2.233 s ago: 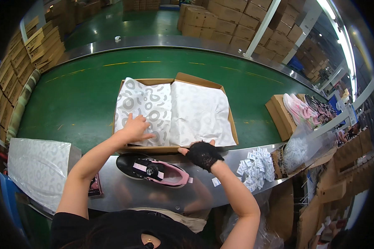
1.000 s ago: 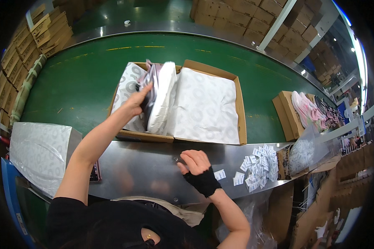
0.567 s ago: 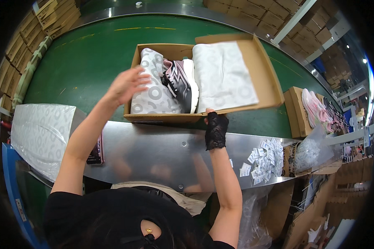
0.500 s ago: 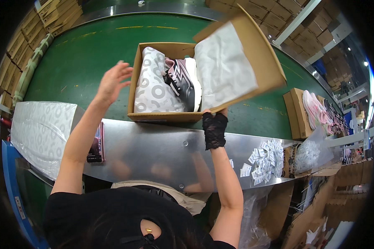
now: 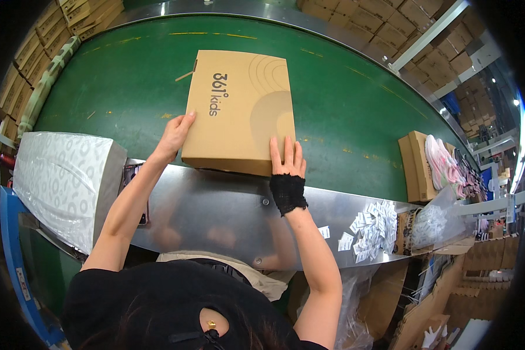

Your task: The person packs shoes by opening shoe boxes, lining them with wrapping paper, placing shoes inside wrapped in the paper, and closing the boxes.

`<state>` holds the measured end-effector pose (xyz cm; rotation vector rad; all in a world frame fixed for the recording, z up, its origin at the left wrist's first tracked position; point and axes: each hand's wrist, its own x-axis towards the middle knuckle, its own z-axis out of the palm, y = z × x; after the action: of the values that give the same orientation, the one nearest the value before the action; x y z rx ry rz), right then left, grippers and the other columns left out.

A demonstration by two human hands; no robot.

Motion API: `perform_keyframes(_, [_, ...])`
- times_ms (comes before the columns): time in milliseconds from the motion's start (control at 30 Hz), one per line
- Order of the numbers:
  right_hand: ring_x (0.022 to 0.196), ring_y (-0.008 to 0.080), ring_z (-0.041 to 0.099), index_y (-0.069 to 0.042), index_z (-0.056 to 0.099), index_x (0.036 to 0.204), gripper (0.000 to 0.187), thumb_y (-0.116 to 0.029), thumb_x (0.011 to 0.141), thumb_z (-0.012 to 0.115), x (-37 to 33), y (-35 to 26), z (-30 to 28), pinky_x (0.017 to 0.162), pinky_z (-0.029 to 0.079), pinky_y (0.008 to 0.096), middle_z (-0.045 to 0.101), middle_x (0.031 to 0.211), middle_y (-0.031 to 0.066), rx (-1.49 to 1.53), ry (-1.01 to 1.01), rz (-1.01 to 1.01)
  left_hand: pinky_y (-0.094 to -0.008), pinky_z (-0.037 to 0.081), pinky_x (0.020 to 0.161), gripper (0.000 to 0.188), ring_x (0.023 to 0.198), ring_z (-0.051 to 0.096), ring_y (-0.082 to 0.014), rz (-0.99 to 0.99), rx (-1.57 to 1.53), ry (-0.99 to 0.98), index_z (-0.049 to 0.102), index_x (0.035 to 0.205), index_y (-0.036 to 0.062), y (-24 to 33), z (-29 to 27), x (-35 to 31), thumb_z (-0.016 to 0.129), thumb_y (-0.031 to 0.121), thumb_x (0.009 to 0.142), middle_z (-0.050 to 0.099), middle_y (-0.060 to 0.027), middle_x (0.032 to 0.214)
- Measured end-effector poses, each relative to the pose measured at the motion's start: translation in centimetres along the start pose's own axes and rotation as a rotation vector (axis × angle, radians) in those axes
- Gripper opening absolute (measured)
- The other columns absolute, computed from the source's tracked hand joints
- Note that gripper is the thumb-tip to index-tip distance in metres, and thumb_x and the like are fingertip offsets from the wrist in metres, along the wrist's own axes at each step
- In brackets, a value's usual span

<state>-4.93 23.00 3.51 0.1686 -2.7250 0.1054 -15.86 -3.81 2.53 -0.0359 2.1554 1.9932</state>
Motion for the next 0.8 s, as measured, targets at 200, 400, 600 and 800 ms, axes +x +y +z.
perform_keyframes(200, [0.118,0.0375,0.034,-0.019,0.038,0.128,0.062,0.003,0.071,0.045,0.9,0.9,-1.2,0.086,0.039,0.0460,0.036,0.130,0.0167,-0.013,-0.052,-0.048,-0.0484,0.039,0.081,0.073,0.102,0.049,-0.0268,-0.261,-0.011,-0.084,0.048,0.119,0.0046,0.9,-0.4,0.5,0.054,0.060,0.071,0.051,-0.0152,0.115])
perform_keyframes(400, [0.115,0.0343,0.037,-0.016,0.046,0.121,0.060,0.004,0.065,0.051,4.2,0.6,-5.8,0.085,0.039,0.0423,0.044,0.123,0.0135,0.020,0.037,-0.134,-0.0621,0.021,0.087,0.077,0.116,0.034,-0.0351,-0.360,-0.478,-0.287,0.045,0.123,0.0155,2.4,-1.2,-0.1,0.055,0.063,0.064,0.041,-0.0160,0.126])
perform_keyframes(600, [0.097,0.0291,0.052,-0.004,0.048,0.116,0.052,0.006,0.065,0.053,5.3,-2.8,-11.7,0.082,0.043,0.0362,0.052,0.110,0.0149,0.468,0.327,-0.184,-0.0349,0.046,0.077,0.055,0.090,0.056,-0.0208,-0.145,-0.706,-0.038,0.048,0.114,0.0048,6.6,-6.0,-7.5,0.055,0.042,0.074,0.056,-0.0110,0.103])
perform_keyframes(800, [0.065,0.0083,0.052,-0.001,0.056,0.088,0.017,0.001,0.071,0.058,2.8,-2.7,-14.5,0.062,0.043,0.0212,0.056,0.071,0.0039,1.072,-0.136,0.080,-0.0333,0.048,0.077,0.044,0.091,0.057,-0.0204,0.373,-0.757,0.436,0.049,0.112,0.0047,6.9,-17.4,-18.6,0.043,0.039,0.083,0.058,-0.0077,0.102])
